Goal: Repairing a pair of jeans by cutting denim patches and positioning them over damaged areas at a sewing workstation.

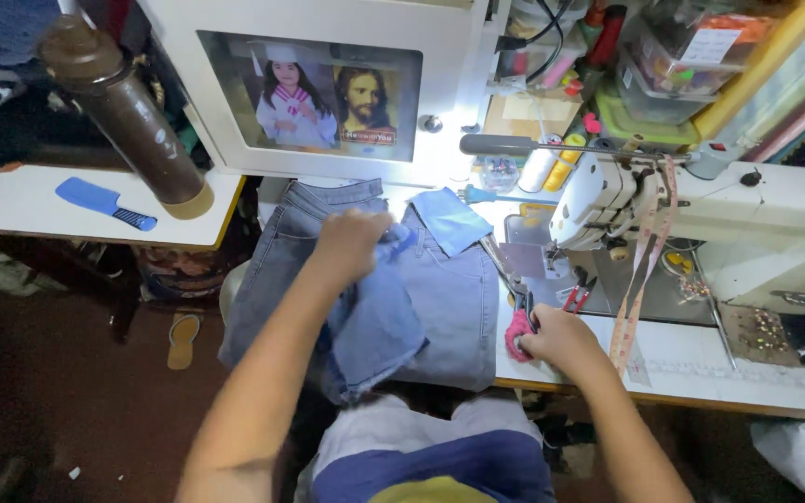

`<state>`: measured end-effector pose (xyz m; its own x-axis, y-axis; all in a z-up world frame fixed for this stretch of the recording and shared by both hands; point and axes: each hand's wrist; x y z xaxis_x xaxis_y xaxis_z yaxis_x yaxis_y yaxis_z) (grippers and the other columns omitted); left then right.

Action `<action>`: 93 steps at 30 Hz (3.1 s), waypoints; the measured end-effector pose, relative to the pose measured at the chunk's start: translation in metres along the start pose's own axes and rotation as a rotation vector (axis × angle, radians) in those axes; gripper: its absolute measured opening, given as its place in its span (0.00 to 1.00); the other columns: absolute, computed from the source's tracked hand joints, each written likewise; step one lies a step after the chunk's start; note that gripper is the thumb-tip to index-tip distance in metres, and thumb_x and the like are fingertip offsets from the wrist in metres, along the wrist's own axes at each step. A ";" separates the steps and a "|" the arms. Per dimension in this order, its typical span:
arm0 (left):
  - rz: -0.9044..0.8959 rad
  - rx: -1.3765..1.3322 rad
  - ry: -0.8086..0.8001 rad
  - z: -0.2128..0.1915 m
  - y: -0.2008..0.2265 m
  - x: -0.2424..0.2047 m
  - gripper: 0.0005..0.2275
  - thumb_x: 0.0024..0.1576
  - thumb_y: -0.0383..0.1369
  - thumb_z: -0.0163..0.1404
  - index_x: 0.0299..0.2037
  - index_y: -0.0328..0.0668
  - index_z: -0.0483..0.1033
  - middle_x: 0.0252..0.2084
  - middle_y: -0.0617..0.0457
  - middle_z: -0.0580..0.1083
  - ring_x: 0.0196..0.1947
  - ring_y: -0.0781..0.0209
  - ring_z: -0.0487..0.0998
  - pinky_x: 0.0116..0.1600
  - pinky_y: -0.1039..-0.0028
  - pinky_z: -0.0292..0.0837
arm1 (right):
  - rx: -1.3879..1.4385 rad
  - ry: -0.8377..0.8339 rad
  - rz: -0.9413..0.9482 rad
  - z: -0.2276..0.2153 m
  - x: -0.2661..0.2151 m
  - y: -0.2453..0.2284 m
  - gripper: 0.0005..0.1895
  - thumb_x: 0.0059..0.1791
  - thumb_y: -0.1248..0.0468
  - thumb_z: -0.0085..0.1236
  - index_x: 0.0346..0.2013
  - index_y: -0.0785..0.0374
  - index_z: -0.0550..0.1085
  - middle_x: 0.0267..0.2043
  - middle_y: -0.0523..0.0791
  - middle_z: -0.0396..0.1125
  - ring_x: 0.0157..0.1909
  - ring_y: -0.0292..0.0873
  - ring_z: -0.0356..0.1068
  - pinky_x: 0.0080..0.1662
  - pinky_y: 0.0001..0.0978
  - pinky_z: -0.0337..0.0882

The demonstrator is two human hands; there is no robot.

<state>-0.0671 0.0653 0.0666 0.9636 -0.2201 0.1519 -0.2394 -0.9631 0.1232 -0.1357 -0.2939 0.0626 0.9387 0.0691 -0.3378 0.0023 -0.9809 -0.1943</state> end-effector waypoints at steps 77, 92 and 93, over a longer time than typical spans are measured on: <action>-0.298 -1.561 0.071 0.057 -0.017 -0.041 0.15 0.52 0.24 0.57 0.39 0.51 0.61 0.40 0.52 0.69 0.49 0.62 0.74 0.49 0.75 0.69 | 0.979 -0.231 -0.242 0.126 -0.020 -0.063 0.23 0.45 0.55 0.73 0.24 0.54 0.62 0.24 0.37 0.54 0.27 0.34 0.52 0.33 0.29 0.53; -0.231 -1.574 0.188 0.059 -0.014 -0.048 0.20 0.49 0.23 0.61 0.38 0.54 0.60 0.36 0.59 0.65 0.39 0.70 0.68 0.41 0.78 0.65 | 0.875 -0.247 -0.254 0.109 -0.024 -0.081 0.19 0.46 0.57 0.69 0.27 0.54 0.63 0.27 0.38 0.57 0.29 0.34 0.55 0.34 0.30 0.57; -0.239 -1.580 0.178 0.057 -0.014 -0.049 0.21 0.47 0.22 0.62 0.39 0.54 0.61 0.37 0.58 0.69 0.38 0.70 0.69 0.41 0.76 0.66 | 0.889 -0.236 -0.252 0.107 -0.025 -0.084 0.18 0.47 0.57 0.67 0.28 0.54 0.64 0.27 0.38 0.58 0.29 0.35 0.56 0.34 0.31 0.58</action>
<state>-0.1039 0.0805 0.0021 0.9967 0.0329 0.0744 -0.0789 0.1709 0.9821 -0.1965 -0.1938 -0.0111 0.8522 0.3902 -0.3486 -0.1588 -0.4419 -0.8829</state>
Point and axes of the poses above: each hand's wrist, its own x-axis towards the middle knuckle, its own z-axis out of the palm, y = z × x
